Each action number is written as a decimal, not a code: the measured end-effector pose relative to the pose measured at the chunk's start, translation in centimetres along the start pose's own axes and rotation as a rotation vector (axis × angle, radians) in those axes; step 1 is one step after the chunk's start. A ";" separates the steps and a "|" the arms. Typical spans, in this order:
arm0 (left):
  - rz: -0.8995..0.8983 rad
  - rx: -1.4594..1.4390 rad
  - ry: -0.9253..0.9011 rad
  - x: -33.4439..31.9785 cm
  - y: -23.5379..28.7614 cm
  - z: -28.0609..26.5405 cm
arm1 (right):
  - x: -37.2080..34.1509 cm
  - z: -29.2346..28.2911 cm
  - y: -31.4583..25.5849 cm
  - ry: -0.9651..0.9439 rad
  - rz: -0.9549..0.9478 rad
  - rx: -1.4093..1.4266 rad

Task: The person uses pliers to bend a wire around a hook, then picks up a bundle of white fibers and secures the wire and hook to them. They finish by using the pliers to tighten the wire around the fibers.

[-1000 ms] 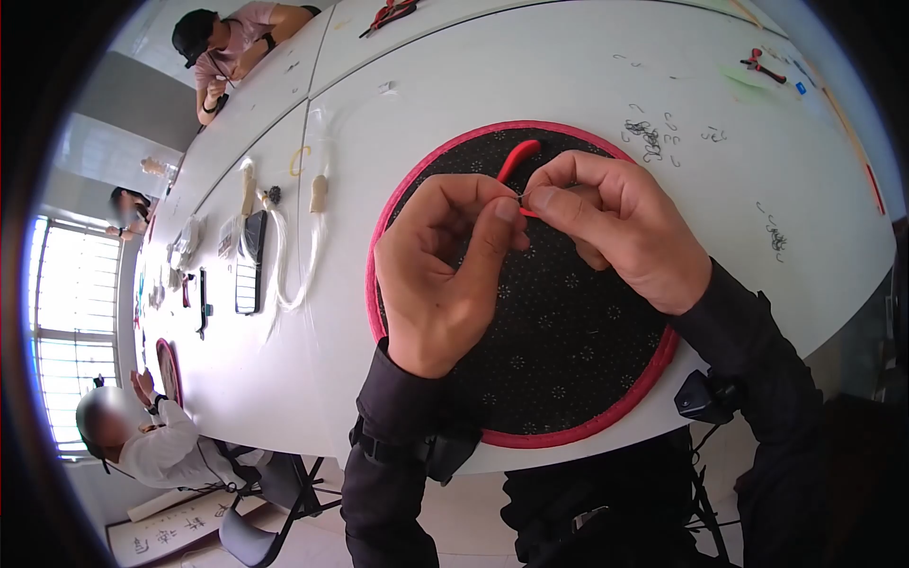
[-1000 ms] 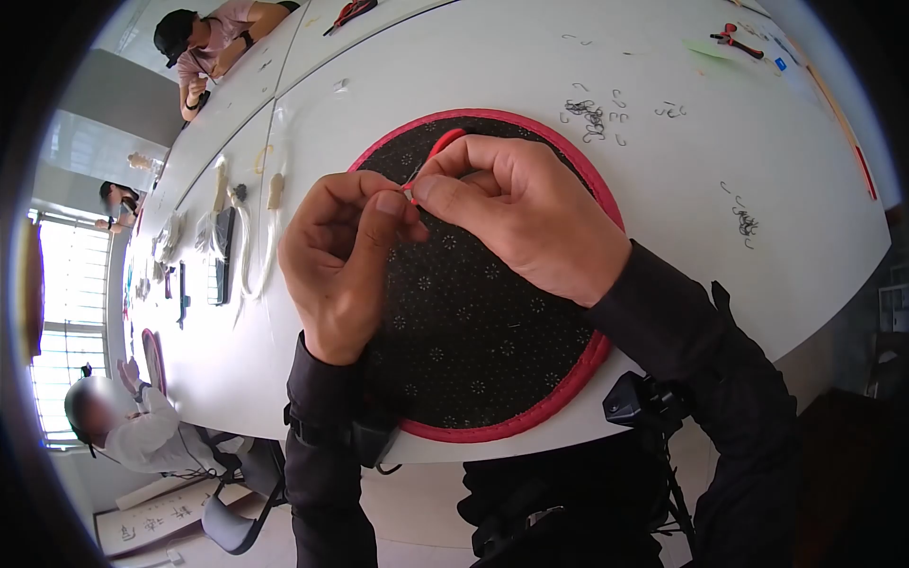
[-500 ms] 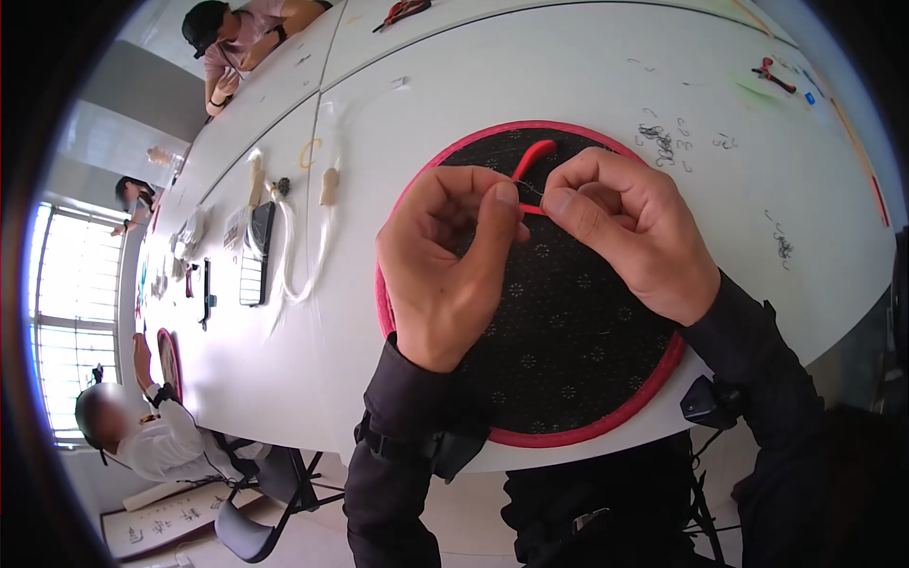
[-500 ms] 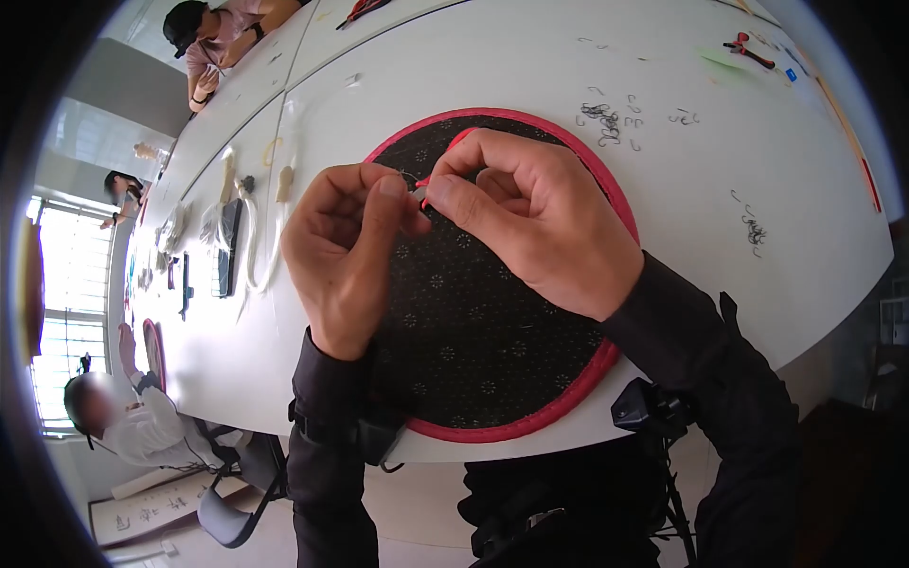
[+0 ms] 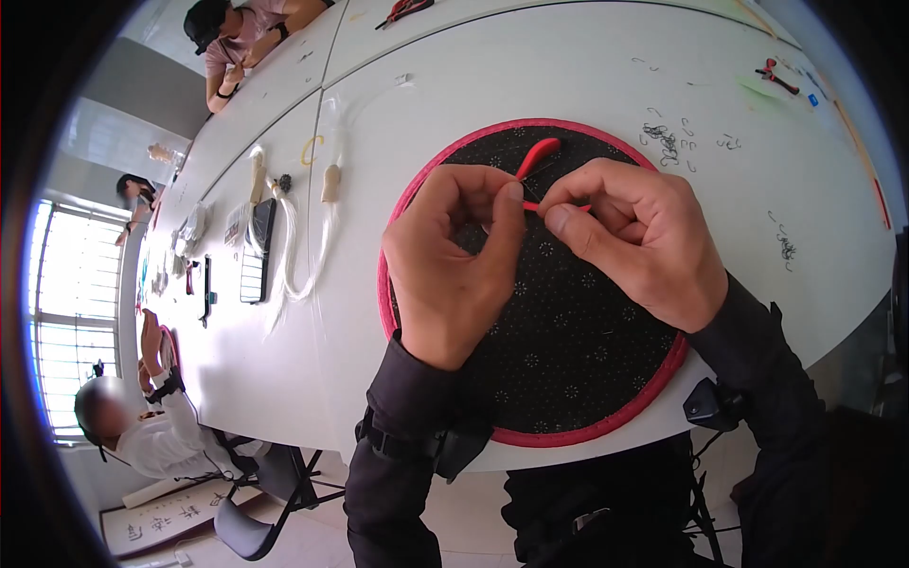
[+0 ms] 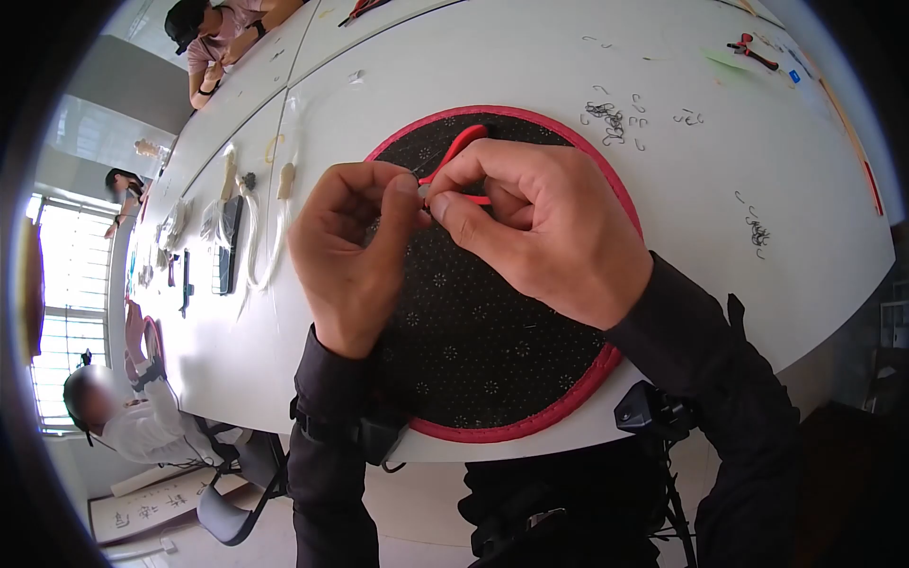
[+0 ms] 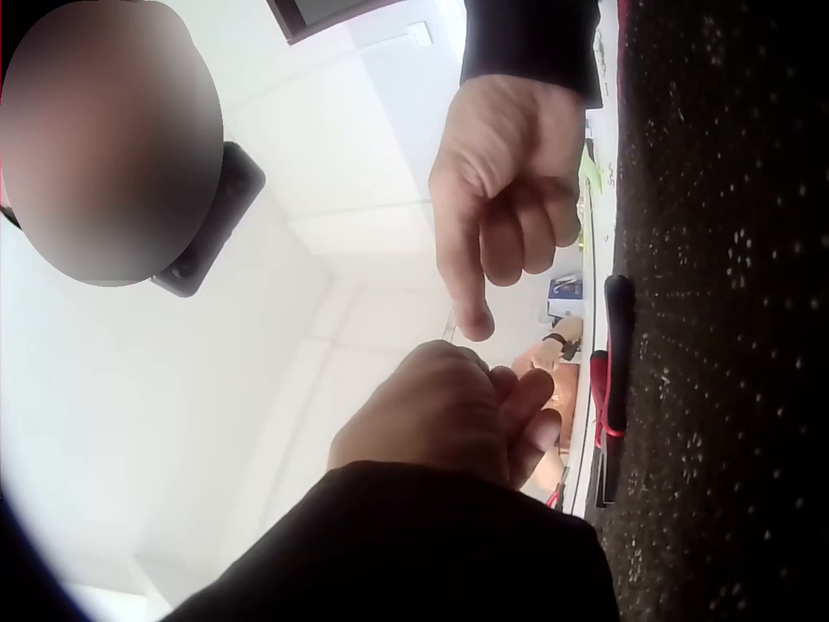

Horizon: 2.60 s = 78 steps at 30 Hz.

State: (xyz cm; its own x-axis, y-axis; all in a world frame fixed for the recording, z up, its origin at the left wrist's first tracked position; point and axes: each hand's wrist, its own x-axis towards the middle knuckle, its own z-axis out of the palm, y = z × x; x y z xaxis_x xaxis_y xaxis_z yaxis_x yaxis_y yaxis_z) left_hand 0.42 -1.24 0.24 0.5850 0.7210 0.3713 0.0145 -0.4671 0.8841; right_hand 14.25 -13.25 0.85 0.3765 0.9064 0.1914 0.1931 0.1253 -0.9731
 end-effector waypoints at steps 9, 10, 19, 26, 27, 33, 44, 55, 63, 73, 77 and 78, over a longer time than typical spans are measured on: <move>0.292 0.316 -0.193 0.1 0.3 -0.2 | 0.7 -1.4 0.2 0.079 -0.161 -0.296; 0.295 0.323 -0.215 0.0 0.3 -0.2 | 0.7 -1.7 0.1 0.057 -0.119 -0.297; 0.323 0.252 -0.290 -0.2 0.8 -0.1 | 1.4 -2.5 1.0 -0.039 0.007 -0.129; 0.189 0.101 -0.226 -0.5 0.4 0.1 | 1.5 -2.2 1.7 -0.047 0.139 0.026; 0.195 0.095 -0.210 -0.4 0.3 0.1 | 1.5 -2.1 1.9 -0.054 0.128 0.034; 0.154 0.128 -0.149 -0.4 0.3 -0.3 | 0.8 -1.5 0.4 -0.065 0.123 -0.079; 0.234 0.296 -0.233 -0.1 0.2 -0.2 | 0.7 -1.3 0.2 0.074 -0.105 -0.289; 0.223 0.222 -0.291 -0.3 0.7 -0.3 | 1.5 -2.5 1.7 -0.005 0.043 -0.139; 0.159 0.087 -0.156 -0.3 0.0 0.0 | 1.4 -2.5 1.3 -0.065 0.127 -0.093; 0.276 0.241 -0.137 0.1 -0.3 -0.2 | 0.4 -1.2 -0.3 -0.071 0.019 -0.251; 0.275 0.304 -0.219 0.0 -0.1 -0.3 | 0.3 -1.5 -0.7 -0.007 -0.030 -0.342; 0.269 0.310 -0.235 -0.1 0.0 -0.3 | 0.4 -1.6 -0.5 0.001 -0.041 -0.328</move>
State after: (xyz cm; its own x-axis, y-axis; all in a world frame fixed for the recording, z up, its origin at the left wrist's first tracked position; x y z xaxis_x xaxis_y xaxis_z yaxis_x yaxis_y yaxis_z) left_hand 0.16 -1.17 0.32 0.7686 0.4343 0.4698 0.0574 -0.7781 0.6255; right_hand 15.73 -13.57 1.64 0.3633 0.9029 0.2298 0.4897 0.0248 -0.8715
